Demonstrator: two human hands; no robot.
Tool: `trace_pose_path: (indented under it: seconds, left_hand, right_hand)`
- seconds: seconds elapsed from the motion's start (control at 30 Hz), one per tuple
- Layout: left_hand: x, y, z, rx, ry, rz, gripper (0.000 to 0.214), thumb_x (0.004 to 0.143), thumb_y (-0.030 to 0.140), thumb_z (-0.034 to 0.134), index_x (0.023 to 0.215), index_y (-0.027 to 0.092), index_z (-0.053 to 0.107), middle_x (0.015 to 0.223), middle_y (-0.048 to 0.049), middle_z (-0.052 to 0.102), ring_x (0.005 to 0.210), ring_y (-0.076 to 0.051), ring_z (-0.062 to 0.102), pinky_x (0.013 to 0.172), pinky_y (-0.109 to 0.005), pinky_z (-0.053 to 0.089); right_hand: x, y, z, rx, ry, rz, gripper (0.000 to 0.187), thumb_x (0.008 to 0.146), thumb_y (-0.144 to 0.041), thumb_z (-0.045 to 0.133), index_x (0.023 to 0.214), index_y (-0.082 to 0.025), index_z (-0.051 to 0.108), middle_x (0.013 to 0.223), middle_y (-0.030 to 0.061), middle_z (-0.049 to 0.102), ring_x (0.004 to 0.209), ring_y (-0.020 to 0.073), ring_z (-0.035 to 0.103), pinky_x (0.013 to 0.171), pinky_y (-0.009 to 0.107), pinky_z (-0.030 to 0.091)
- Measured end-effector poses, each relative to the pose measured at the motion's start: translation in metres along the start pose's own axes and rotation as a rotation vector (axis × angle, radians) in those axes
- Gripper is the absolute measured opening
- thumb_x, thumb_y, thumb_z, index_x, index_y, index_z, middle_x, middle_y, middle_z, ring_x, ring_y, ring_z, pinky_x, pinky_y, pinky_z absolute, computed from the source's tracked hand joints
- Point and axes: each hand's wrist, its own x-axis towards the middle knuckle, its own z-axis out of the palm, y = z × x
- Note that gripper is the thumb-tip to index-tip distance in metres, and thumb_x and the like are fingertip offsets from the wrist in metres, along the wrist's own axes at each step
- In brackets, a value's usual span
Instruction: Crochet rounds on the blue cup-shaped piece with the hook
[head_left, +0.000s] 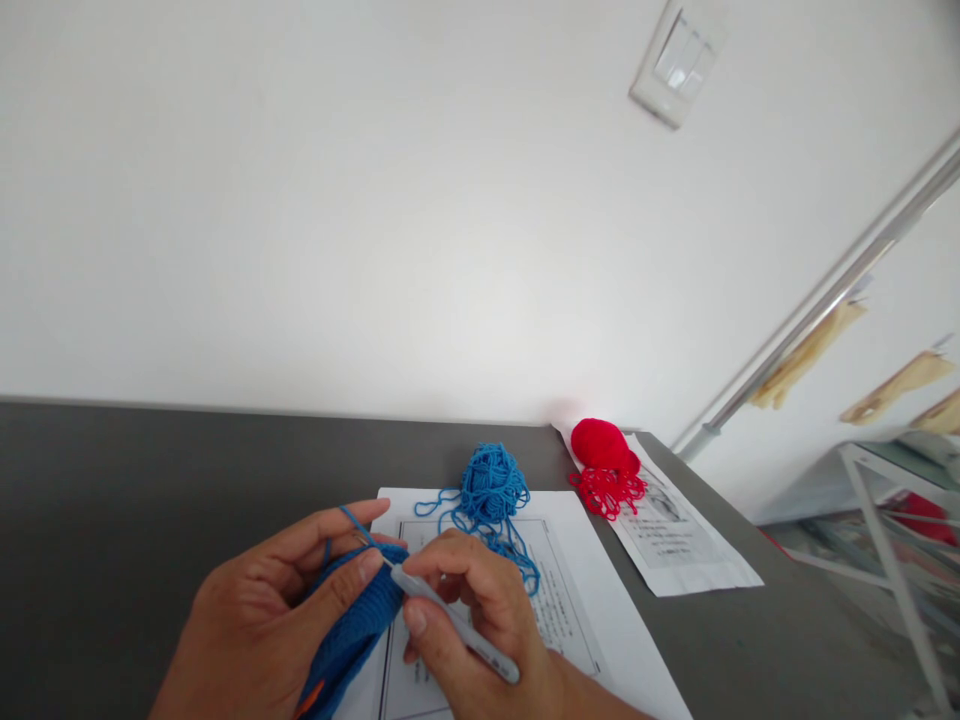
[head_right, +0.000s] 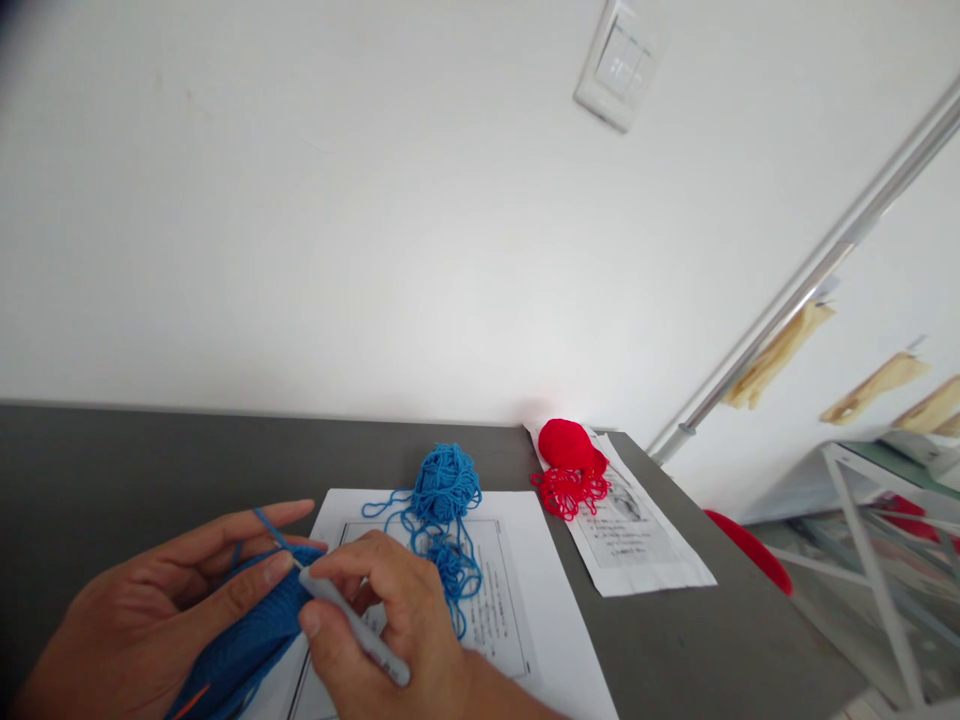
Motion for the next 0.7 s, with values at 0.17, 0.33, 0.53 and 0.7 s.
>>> trace_pose_path:
  seconds: [0.17,0.33,0.53,0.7]
  left_hand:
    - [0.001,0.004,0.001,0.008,0.013,-0.013,0.056,0.060,0.052,0.094,0.106,0.023,0.082,0.088,-0.0065,0.084,0.077,-0.025,0.080,0.057,-0.018,0.061]
    - [-0.001,0.010,0.004,-0.014,0.052,-0.025,0.056,0.051,0.050,0.096,0.098,0.023,0.084,0.081,-0.0051,0.083,0.071,-0.023,0.078,0.056,-0.018,0.061]
    - [-0.001,0.011,0.006,-0.019,0.076,-0.039,0.058,0.050,0.051,0.095,0.099,0.022,0.084,0.079,-0.0051,0.082,0.068,-0.022,0.077,0.056,-0.018,0.060]
    - [-0.001,0.012,0.007,-0.018,0.084,-0.045,0.058,0.047,0.050,0.095,0.096,0.022,0.084,0.079,-0.0055,0.082,0.066,-0.023,0.076,0.053,-0.019,0.060]
  right_hand:
    - [-0.001,0.003,0.001,-0.011,0.008,-0.018,0.022,0.094,-0.022,0.067,0.116,-0.025,0.067,0.090,0.0031,0.066,0.071,0.0125,0.063,0.062,0.024,0.052]
    - [-0.002,0.003,0.002,-0.006,0.011,0.015,0.019,0.094,-0.025,0.067,0.113,-0.024,0.069,0.087,0.0040,0.066,0.076,0.0151,0.065,0.062,0.024,0.053]
    - [-0.003,0.003,0.003,-0.007,0.021,0.032,0.019,0.096,-0.031,0.066,0.113,-0.023,0.069,0.089,0.0055,0.067,0.076,0.0161,0.065,0.061,0.025,0.054]
    - [0.000,0.002,0.000,-0.006,0.011,-0.006,0.023,0.094,-0.022,0.067,0.117,-0.026,0.068,0.090,0.0029,0.066,0.075,0.0134,0.064,0.066,0.026,0.055]
